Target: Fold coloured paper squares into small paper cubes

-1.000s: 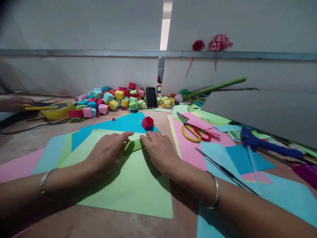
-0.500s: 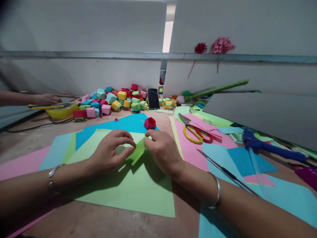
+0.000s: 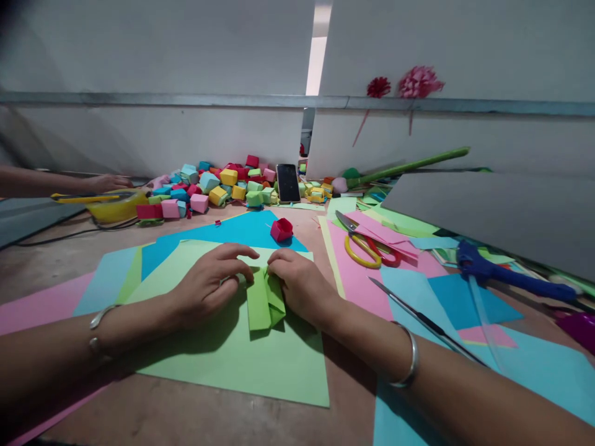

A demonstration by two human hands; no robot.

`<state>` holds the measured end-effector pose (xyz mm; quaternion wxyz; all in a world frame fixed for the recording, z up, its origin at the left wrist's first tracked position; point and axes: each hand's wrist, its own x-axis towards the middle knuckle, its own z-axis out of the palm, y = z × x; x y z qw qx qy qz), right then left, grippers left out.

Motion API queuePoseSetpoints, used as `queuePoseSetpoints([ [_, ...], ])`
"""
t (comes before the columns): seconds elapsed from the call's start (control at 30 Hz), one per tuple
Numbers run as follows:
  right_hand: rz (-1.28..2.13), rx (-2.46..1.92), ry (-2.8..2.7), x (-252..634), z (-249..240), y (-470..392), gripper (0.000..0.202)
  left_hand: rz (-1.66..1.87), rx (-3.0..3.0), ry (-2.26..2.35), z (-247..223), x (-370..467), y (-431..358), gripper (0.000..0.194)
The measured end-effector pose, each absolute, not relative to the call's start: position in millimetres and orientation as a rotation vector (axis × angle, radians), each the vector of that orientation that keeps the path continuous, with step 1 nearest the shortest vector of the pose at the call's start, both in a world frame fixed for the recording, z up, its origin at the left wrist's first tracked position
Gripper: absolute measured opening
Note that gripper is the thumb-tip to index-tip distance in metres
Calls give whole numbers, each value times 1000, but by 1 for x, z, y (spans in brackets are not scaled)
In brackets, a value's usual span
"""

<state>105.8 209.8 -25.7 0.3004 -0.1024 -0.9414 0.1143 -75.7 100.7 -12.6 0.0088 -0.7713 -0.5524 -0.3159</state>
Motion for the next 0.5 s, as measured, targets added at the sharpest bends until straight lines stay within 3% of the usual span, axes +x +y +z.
queuePoseSetpoints([
  [0.17, 379, -280, -2618, 108, -21, 208, 22, -900, -2472, -1751, -14, -77, 103, 9],
  [0.33, 310, -305, -2784, 109, -14, 208, 45, -686, -2597, -1582, -13, -78, 104, 51],
  [0.5, 212, -353, -2831, 108, -10, 207, 46, -673, -2460, -1603, -6, -75, 100, 31],
])
